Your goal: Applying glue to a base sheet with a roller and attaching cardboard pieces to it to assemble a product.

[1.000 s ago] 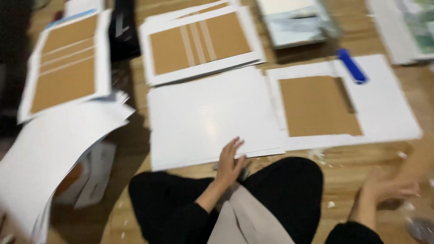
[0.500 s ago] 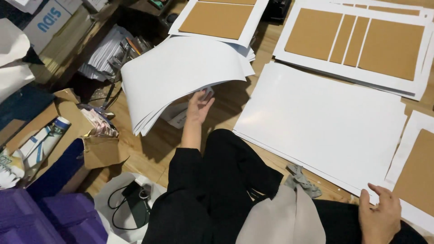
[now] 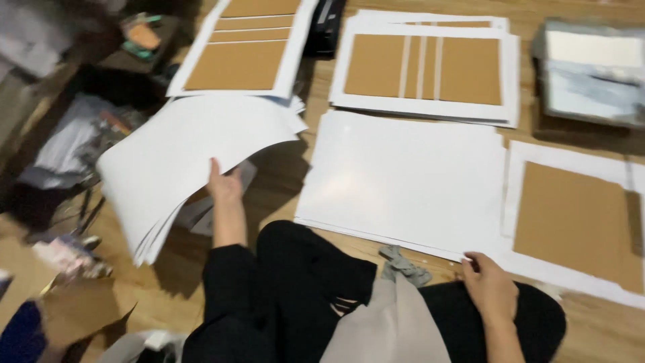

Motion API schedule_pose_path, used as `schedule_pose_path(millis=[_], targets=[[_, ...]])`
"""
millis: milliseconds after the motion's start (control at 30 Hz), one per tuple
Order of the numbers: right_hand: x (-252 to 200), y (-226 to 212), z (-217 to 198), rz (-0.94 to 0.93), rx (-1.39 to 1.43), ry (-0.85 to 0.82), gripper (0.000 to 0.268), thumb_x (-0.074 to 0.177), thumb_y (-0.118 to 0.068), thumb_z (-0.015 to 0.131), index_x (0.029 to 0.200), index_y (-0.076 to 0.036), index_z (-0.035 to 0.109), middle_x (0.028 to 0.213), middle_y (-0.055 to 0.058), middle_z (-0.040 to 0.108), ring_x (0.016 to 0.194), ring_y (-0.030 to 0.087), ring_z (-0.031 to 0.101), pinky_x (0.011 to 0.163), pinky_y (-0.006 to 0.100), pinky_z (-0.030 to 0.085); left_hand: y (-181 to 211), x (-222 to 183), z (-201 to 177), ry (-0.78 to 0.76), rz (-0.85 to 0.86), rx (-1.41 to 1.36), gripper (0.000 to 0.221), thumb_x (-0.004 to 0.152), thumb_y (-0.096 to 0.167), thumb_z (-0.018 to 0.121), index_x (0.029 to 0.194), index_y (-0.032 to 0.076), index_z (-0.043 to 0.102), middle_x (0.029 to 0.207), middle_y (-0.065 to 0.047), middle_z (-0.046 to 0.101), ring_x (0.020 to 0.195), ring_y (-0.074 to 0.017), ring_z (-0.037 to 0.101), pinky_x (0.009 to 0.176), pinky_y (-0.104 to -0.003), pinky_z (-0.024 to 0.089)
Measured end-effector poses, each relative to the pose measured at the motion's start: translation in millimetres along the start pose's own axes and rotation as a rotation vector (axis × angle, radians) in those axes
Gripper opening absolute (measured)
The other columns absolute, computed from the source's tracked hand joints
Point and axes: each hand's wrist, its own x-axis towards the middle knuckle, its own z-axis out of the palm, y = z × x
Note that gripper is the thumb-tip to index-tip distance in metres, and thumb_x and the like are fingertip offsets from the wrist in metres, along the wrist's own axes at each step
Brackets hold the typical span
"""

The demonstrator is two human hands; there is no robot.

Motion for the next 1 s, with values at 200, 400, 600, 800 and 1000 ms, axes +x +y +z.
schedule_pose_path(millis=[200, 400, 600, 800, 1000], targets=[[7.3, 6.6, 15.9, -0.11, -0.148, 0.053, 0.028, 0.077, -0.036, 0.049, 0.091, -0.017, 0.063, 0.076, 0.008, 0.066, 0.07, 0.032, 0.061, 0.064, 0.039, 0.048, -3.5, -12.8, -21.4, -0.201, 0.026, 0.294, 0.065, 0.082, 0.038, 0.068, 0.13, 0.008, 0.036, 0.131, -0.018, 0.036, 0.12, -0.0305, 0.047, 0.102, -0.048, 0.038], [18.2, 12.8, 35.6, -0.258, -0.217, -0.242, 0.019, 0.071, -0.022, 0.064, 0.067, -0.004, 0.062, 0.072, 0.011, 0.062, 0.064, 0.027, 0.057, 0.062, 0.035, 0.046, -94.2, -84.4, -45.0, -0.286, 0.028, 0.939, 0.031, 0.088, 0.006, 0.055, 0.119, 0.008, 0.051, 0.093, 0.0, 0.057, 0.078, -0.0042, 0.056, 0.072, -0.014, 0.054], [13.7, 16.2, 67.2, -0.563, -0.46, -0.109, 0.026, 0.068, -0.027, 0.061, 0.062, -0.003, 0.065, 0.065, 0.015, 0.06, 0.064, 0.033, 0.052, 0.068, 0.039, 0.04, -145.4, -187.2, -28.5, -0.426, -0.114, 1.293, 0.017, 0.089, -0.001, 0.054, 0.104, 0.001, 0.058, 0.095, -0.01, 0.06, 0.084, -0.0157, 0.058, 0.078, -0.023, 0.052], [0.0, -7.9, 64.2, -0.586, -0.606, -0.204, 0.013, 0.066, -0.015, 0.063, 0.07, -0.002, 0.063, 0.068, 0.017, 0.057, 0.058, 0.035, 0.05, 0.063, 0.074, 0.037, -165.1, -234.6, -48.9, -0.822, 0.114, 1.585, 0.013, 0.08, 0.004, 0.064, 0.092, 0.001, 0.068, 0.083, -0.012, 0.07, 0.068, -0.0174, 0.065, 0.066, -0.026, 0.054], [-3.5, -15.7, 49.3, -0.576, -0.125, -0.267, 0.03, 0.072, -0.025, 0.066, 0.066, 0.004, 0.062, 0.068, 0.018, 0.06, 0.059, 0.034, 0.056, 0.061, 0.039, 0.047, -164.7, -254.6, -51.5, -1.146, 0.175, 1.807, 0.038, 0.085, 0.028, 0.052, 0.061, 0.006, 0.07, 0.048, -0.003, 0.065, 0.041, -0.0112, 0.056, 0.046, -0.021, 0.043]])
